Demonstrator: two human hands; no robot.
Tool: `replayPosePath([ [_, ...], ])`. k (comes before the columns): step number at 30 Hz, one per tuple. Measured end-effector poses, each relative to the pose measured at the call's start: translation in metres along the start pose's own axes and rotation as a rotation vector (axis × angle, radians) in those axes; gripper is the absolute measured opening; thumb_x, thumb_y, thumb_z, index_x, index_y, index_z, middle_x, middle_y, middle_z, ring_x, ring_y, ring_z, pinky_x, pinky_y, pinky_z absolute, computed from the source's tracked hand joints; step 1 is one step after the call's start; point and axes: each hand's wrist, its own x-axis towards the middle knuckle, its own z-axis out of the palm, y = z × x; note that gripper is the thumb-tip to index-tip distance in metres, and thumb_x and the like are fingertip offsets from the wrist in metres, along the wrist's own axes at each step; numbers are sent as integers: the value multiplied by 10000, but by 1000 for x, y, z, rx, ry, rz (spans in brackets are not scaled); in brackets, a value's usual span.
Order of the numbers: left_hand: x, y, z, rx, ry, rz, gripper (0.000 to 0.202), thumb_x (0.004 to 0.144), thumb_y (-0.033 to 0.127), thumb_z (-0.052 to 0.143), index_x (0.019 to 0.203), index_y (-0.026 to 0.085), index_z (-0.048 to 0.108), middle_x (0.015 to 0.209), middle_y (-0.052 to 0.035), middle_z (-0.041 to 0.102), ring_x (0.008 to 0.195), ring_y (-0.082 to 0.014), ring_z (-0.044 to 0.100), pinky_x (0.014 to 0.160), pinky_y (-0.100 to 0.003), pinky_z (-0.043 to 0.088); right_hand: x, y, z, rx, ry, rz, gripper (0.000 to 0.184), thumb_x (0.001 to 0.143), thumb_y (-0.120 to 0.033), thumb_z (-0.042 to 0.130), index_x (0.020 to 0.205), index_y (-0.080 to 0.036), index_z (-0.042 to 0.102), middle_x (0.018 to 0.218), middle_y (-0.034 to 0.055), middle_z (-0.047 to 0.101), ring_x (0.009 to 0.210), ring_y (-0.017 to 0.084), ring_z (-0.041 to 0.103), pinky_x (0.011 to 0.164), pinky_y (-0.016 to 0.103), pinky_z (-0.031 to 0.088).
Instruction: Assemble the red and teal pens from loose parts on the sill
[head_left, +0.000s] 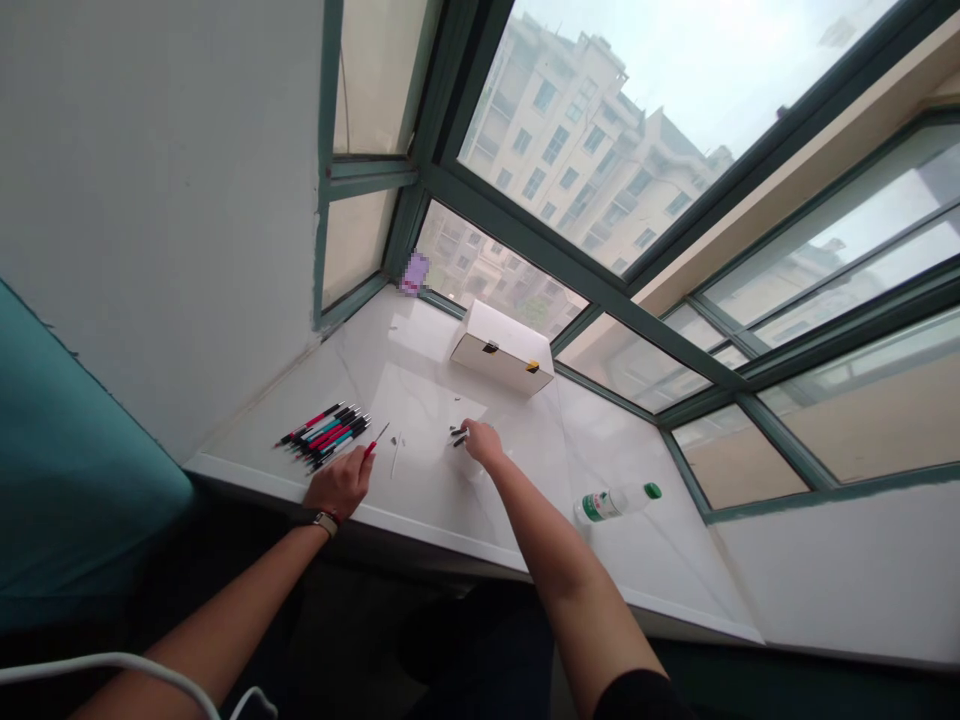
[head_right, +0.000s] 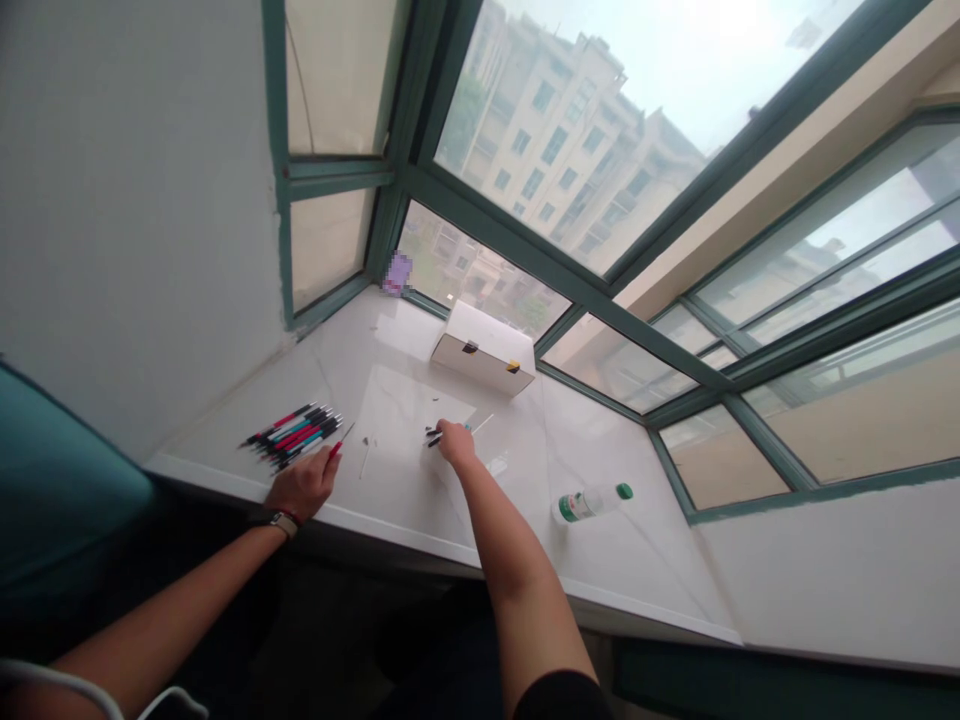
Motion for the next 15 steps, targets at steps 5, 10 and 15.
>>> replayPosePath([
  [5,0,0,0,2,-6,-12,349,996,396,326,914,196,601,744,-63,649,673,-199,590,575,-302,275,1,7,-9,-159,-91,-143,258,847,-177,608,1087,-243,674,1048,81,715,1002,229,635,788,270,414],
  [10,0,0,2,12,-1,-12,351,999,399,323,925,198,601,751,-61,655,681,-199,595,581,-303,279,-2,8,-14,-238,-140,-229,336,853,-244,643,1188,-260,642,1072,86,706,984,234,640,754,269,417],
  [15,0,1,1,13,1,-18,347,998,400,327,931,201,604,737,-57,650,671,-198,593,574,-306,274,-7,4,-17,-243,-159,-276,305,876,-210,605,1169,-278,660,1066,71,706,955,217,644,765,270,407],
])
